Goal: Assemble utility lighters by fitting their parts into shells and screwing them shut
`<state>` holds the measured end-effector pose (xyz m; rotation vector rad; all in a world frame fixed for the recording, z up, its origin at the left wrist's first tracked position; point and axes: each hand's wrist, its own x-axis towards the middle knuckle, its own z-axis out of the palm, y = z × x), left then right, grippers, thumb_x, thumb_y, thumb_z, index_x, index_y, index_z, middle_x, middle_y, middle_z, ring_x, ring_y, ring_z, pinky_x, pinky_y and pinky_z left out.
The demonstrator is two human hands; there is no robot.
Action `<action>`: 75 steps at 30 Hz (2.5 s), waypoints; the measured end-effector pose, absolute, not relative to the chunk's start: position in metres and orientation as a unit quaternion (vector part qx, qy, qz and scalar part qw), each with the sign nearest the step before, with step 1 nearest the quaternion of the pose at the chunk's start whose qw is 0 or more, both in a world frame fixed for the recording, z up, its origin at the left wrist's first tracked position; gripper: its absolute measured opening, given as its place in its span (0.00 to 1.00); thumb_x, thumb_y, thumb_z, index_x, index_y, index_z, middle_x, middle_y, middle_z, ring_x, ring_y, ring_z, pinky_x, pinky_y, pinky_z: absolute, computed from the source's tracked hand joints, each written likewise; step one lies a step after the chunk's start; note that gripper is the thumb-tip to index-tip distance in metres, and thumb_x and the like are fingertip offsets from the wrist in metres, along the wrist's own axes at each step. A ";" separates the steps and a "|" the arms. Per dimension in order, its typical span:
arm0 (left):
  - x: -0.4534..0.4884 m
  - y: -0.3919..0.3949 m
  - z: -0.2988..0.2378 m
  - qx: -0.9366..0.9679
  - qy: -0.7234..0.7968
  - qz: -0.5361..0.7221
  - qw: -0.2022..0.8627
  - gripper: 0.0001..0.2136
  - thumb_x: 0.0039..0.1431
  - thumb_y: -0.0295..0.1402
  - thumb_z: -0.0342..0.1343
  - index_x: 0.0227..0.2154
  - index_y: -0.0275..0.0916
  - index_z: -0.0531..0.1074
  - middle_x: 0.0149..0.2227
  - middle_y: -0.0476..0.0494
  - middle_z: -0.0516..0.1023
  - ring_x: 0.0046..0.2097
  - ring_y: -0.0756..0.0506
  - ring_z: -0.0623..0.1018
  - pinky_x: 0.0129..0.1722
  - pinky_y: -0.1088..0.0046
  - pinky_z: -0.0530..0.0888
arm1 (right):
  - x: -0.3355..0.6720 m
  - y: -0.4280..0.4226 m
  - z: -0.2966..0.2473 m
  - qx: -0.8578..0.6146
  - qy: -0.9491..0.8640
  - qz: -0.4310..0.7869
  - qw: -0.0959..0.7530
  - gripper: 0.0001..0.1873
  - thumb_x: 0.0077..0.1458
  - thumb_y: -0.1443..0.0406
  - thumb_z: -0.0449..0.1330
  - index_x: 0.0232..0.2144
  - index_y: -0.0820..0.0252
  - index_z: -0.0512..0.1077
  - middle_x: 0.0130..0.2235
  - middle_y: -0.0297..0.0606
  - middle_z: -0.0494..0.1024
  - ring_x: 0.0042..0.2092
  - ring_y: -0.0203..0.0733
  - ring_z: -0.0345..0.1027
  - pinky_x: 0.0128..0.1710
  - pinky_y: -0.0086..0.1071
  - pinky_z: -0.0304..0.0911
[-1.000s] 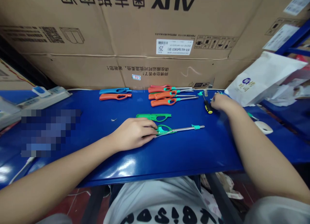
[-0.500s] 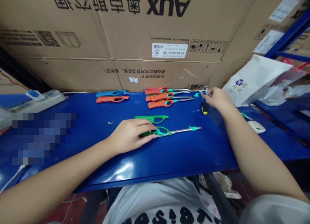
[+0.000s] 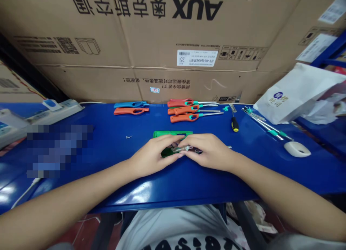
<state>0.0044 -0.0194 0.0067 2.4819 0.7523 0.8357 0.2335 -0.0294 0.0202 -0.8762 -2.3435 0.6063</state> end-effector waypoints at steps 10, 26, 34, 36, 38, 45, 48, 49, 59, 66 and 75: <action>0.000 -0.015 -0.002 0.872 0.276 0.342 0.215 0.20 0.65 0.30 0.59 0.59 0.38 0.70 0.43 0.43 0.83 0.41 0.47 0.82 0.45 0.71 0.78 | 0.237 -0.028 0.017 -0.365 -0.890 0.141 0.233 0.13 0.62 0.66 0.59 0.50 0.55 0.67 0.45 0.39 0.78 0.42 0.41 0.74 0.36 0.31 0.64; -0.001 -0.008 0.013 0.844 0.357 0.280 0.285 0.10 0.67 0.28 0.46 0.39 0.37 0.74 0.38 0.45 0.79 0.39 0.46 0.78 0.41 0.71 0.73 | 0.238 -0.024 0.011 -0.354 -0.905 0.183 0.153 0.02 0.63 0.65 0.58 0.37 0.56 0.71 0.39 0.37 0.76 0.37 0.39 0.69 0.36 0.31 0.63; -0.001 -0.016 0.020 0.846 0.343 0.251 0.323 0.07 0.65 0.28 0.48 0.34 0.38 0.70 0.31 0.51 0.72 0.32 0.49 0.72 0.34 0.74 0.66 | 0.238 -0.025 0.017 -0.370 -0.899 0.195 0.131 0.04 0.59 0.69 0.62 0.36 0.58 0.70 0.36 0.35 0.75 0.30 0.34 0.63 0.33 0.29 0.59; -0.002 -0.016 0.019 0.848 0.337 0.243 0.328 0.07 0.66 0.29 0.47 0.34 0.38 0.69 0.31 0.51 0.72 0.34 0.49 0.72 0.35 0.73 0.66 | 0.238 -0.024 0.017 -0.372 -0.897 0.199 0.130 0.04 0.59 0.69 0.62 0.35 0.59 0.70 0.35 0.34 0.75 0.30 0.34 0.63 0.33 0.29 0.59; -0.001 -0.016 0.019 0.855 0.329 0.236 0.326 0.07 0.66 0.29 0.47 0.33 0.38 0.69 0.32 0.50 0.72 0.35 0.48 0.72 0.37 0.72 0.66 | 0.239 -0.023 0.017 -0.374 -0.895 0.203 0.131 0.03 0.59 0.69 0.63 0.35 0.59 0.70 0.34 0.35 0.75 0.30 0.34 0.64 0.33 0.29 0.59; -0.001 -0.015 0.021 0.843 0.334 0.240 0.348 0.10 0.71 0.32 0.44 0.36 0.38 0.69 0.36 0.49 0.73 0.39 0.48 0.73 0.42 0.72 0.67 | 0.242 -0.022 0.017 -0.380 -0.887 0.224 0.134 0.01 0.60 0.69 0.62 0.35 0.61 0.72 0.35 0.35 0.75 0.31 0.34 0.66 0.33 0.28 0.60; -0.001 -0.013 0.019 0.838 0.334 0.244 0.356 0.13 0.74 0.35 0.41 0.38 0.39 0.69 0.37 0.49 0.73 0.40 0.47 0.73 0.43 0.71 0.67 | 0.243 -0.022 0.018 -0.381 -0.884 0.234 0.138 0.01 0.59 0.70 0.61 0.34 0.61 0.72 0.33 0.34 0.75 0.30 0.33 0.66 0.33 0.28 0.59; -0.001 -0.013 0.018 0.839 0.334 0.244 0.354 0.14 0.74 0.35 0.40 0.37 0.39 0.69 0.37 0.49 0.73 0.40 0.47 0.73 0.43 0.71 0.67 | 0.243 -0.022 0.019 -0.380 -0.884 0.235 0.138 0.02 0.59 0.71 0.61 0.35 0.61 0.72 0.33 0.34 0.75 0.31 0.34 0.66 0.33 0.28 0.60; -0.001 -0.012 0.014 0.846 0.344 0.223 0.341 0.12 0.74 0.36 0.42 0.38 0.38 0.68 0.36 0.49 0.71 0.38 0.48 0.70 0.42 0.71 0.66 | 0.241 -0.026 0.022 -0.363 -0.878 0.271 0.154 0.08 0.56 0.73 0.58 0.38 0.60 0.73 0.33 0.32 0.73 0.30 0.31 0.65 0.32 0.26 0.60; 0.000 -0.013 0.014 0.816 0.367 0.238 0.378 0.11 0.73 0.38 0.44 0.37 0.39 0.67 0.33 0.51 0.69 0.36 0.48 0.68 0.38 0.72 0.64 | 0.237 -0.029 0.021 -0.379 -0.810 0.409 0.182 0.04 0.58 0.69 0.57 0.37 0.59 0.70 0.26 0.27 0.69 0.25 0.30 0.64 0.25 0.24 0.61; 0.001 -0.013 0.014 0.787 0.388 0.267 0.398 0.11 0.71 0.38 0.46 0.35 0.38 0.68 0.31 0.52 0.68 0.34 0.49 0.68 0.36 0.72 0.62 | 0.232 -0.028 0.007 -0.410 -0.712 0.534 0.202 0.11 0.59 0.66 0.56 0.46 0.57 0.68 0.32 0.30 0.72 0.25 0.31 0.70 0.20 0.26 0.71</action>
